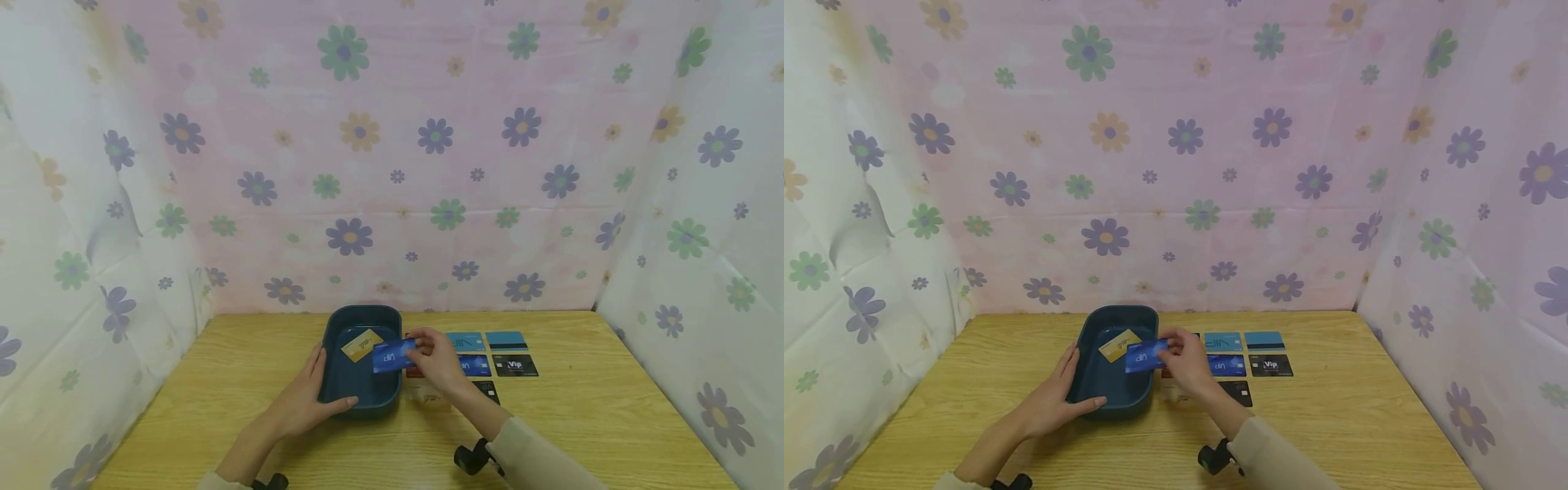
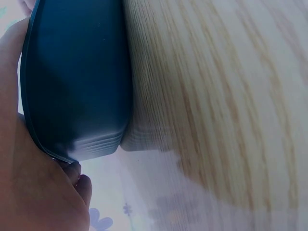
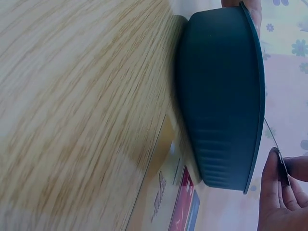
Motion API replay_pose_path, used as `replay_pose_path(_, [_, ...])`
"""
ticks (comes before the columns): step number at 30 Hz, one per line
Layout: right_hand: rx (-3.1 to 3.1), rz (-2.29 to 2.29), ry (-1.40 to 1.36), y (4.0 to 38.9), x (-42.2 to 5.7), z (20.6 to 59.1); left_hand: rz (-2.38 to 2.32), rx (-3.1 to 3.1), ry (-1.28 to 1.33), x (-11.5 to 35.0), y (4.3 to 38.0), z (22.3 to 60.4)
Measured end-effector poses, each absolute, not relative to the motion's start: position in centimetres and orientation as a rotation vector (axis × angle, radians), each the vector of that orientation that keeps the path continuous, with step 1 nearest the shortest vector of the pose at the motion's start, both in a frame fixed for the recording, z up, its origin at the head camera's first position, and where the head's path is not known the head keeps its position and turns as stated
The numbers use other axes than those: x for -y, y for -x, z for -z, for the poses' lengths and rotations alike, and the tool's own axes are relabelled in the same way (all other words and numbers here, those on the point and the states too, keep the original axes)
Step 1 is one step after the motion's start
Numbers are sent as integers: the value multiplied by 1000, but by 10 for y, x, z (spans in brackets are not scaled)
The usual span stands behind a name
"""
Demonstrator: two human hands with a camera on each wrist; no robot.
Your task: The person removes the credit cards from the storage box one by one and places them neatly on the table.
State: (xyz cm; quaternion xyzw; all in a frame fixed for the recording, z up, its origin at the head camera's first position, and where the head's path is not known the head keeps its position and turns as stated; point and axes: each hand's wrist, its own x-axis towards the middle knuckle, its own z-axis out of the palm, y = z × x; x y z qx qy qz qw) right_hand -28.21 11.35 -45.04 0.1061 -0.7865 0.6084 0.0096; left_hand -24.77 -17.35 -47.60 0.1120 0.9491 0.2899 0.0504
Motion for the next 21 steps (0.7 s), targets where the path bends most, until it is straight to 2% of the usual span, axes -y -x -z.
replay_pose_path(21, [2497,-1890,-211,280,-154,453,-895,-2880,-348,175,248,477])
